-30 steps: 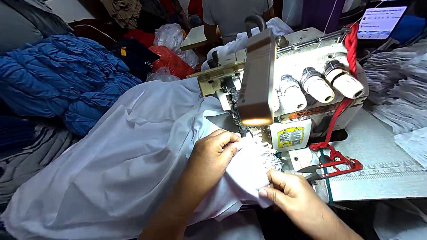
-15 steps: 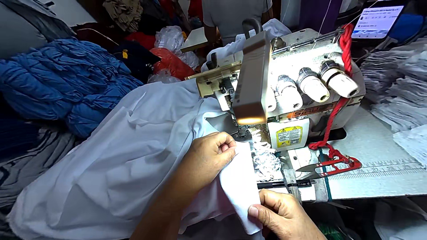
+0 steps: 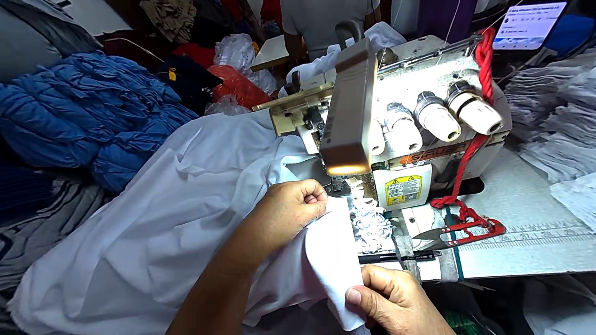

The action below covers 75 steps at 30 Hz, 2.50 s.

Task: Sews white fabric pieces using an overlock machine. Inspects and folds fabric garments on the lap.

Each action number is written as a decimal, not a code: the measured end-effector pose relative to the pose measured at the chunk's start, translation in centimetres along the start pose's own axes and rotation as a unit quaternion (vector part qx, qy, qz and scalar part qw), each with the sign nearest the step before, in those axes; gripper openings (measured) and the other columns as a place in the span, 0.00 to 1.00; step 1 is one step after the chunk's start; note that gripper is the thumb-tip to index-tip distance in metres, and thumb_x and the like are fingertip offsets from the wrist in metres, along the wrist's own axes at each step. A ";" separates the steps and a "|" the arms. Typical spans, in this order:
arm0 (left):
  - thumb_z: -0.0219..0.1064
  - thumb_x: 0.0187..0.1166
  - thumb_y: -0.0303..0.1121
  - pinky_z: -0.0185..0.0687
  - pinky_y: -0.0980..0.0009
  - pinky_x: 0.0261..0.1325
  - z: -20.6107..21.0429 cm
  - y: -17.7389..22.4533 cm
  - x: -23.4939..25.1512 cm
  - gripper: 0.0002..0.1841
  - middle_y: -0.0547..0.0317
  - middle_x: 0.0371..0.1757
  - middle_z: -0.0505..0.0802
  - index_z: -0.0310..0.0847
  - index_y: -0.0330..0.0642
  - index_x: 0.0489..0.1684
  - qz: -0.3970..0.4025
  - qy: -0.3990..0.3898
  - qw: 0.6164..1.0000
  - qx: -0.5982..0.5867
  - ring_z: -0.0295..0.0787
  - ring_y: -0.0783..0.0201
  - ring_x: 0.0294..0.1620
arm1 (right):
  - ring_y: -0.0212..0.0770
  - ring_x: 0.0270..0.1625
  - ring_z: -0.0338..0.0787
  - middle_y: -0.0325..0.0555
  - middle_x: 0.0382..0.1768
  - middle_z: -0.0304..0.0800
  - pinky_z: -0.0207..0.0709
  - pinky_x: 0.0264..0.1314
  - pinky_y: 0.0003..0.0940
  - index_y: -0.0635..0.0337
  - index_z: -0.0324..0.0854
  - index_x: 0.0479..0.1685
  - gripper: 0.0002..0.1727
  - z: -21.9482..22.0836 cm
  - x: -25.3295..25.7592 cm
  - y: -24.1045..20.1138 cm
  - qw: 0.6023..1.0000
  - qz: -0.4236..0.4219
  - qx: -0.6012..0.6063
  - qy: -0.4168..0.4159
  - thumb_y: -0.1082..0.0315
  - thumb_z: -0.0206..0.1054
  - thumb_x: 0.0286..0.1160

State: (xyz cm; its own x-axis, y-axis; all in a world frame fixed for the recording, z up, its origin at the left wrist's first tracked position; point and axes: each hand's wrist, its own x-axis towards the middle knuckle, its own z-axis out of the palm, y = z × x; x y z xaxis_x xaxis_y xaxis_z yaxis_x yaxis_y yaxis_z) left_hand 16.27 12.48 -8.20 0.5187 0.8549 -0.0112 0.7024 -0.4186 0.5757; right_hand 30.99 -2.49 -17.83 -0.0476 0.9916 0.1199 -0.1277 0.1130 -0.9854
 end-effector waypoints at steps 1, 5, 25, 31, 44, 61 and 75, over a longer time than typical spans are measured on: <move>0.74 0.75 0.24 0.64 0.79 0.24 0.0 0.1 0.1 0.09 0.69 0.16 0.80 0.84 0.45 0.24 -0.009 -0.001 1.000 -0.001 0.72 0.77 0.18 | 0.17 0.26 0.80 0.34 0.23 0.84 0.72 0.31 0.15 0.65 0.85 0.32 0.14 0.0 0.0 0.0 1.000 -0.003 -0.002 0.002 0.64 0.66 0.83; 0.76 0.72 0.25 0.68 0.77 0.26 0.1 0.0 0.2 0.08 0.68 0.19 0.82 0.85 0.45 0.25 -0.002 0.013 1.000 0.003 0.74 0.76 0.20 | 0.16 0.28 0.81 0.32 0.24 0.84 0.75 0.33 0.15 0.64 0.85 0.31 0.14 0.2 0.0 0.0 1.000 0.003 0.007 0.025 0.64 0.66 0.82; 0.77 0.69 0.22 0.70 0.81 0.35 1.2 -1.2 2.4 0.07 0.66 0.30 0.86 0.86 0.41 0.24 0.105 0.100 0.989 -0.001 0.76 0.78 0.30 | 0.13 0.28 0.80 0.26 0.24 0.84 0.72 0.33 0.10 0.56 0.88 0.29 0.14 -0.5 2.4 0.7 0.995 -0.041 -0.052 0.072 0.59 0.66 0.81; 0.76 0.70 0.25 0.76 0.75 0.40 2.1 -1.6 1.8 0.02 0.59 0.34 0.86 0.90 0.39 0.30 0.158 0.158 0.973 0.059 0.81 0.71 0.34 | 0.18 0.48 0.83 0.34 0.45 0.88 0.74 0.50 0.13 0.53 0.92 0.30 0.14 -0.2 1.7 0.9 0.979 -0.078 -0.147 0.119 0.56 0.68 0.77; 0.60 0.89 0.44 0.66 0.68 0.75 7.2 -3.9 -8.6 0.13 0.51 0.54 0.90 0.85 0.46 0.51 0.354 0.199 0.911 0.076 0.81 0.58 0.66 | 0.26 0.35 0.91 0.46 0.34 0.93 0.85 0.43 0.23 0.76 0.84 0.49 0.09 0.9 -0.2 -1.0 0.992 -0.063 -0.010 0.105 0.77 0.65 0.77; 0.62 0.88 0.42 0.65 0.72 0.75 7.9 -3.6 -8.6 0.11 0.58 0.51 0.91 0.87 0.47 0.47 0.339 0.208 0.917 0.024 0.82 0.66 0.65 | 0.34 0.40 0.95 0.55 0.41 0.96 0.87 0.50 0.29 0.80 0.77 0.68 0.20 1.0 -1.2 -1.9 0.983 -0.100 -0.115 0.101 0.82 0.61 0.77; 0.62 0.88 0.42 0.72 0.75 0.70 8.5 -2.6 -8.4 0.10 0.65 0.45 0.91 0.87 0.50 0.41 0.344 0.253 0.904 -0.014 0.85 0.71 0.58 | 0.29 0.42 0.95 0.50 0.41 0.96 0.89 0.51 0.25 0.79 0.79 0.65 0.18 0.7 -1.4 -1.1 0.975 -0.145 -0.126 0.114 0.81 0.64 0.76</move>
State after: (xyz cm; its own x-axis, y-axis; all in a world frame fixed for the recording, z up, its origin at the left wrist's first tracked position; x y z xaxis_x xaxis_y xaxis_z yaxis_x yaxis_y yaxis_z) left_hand 14.27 3.81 -16.49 0.5345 0.4290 0.7282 0.2818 -0.9028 0.3250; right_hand 30.50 -4.03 -16.82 0.1788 0.9004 0.3967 0.1456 0.3745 -0.9157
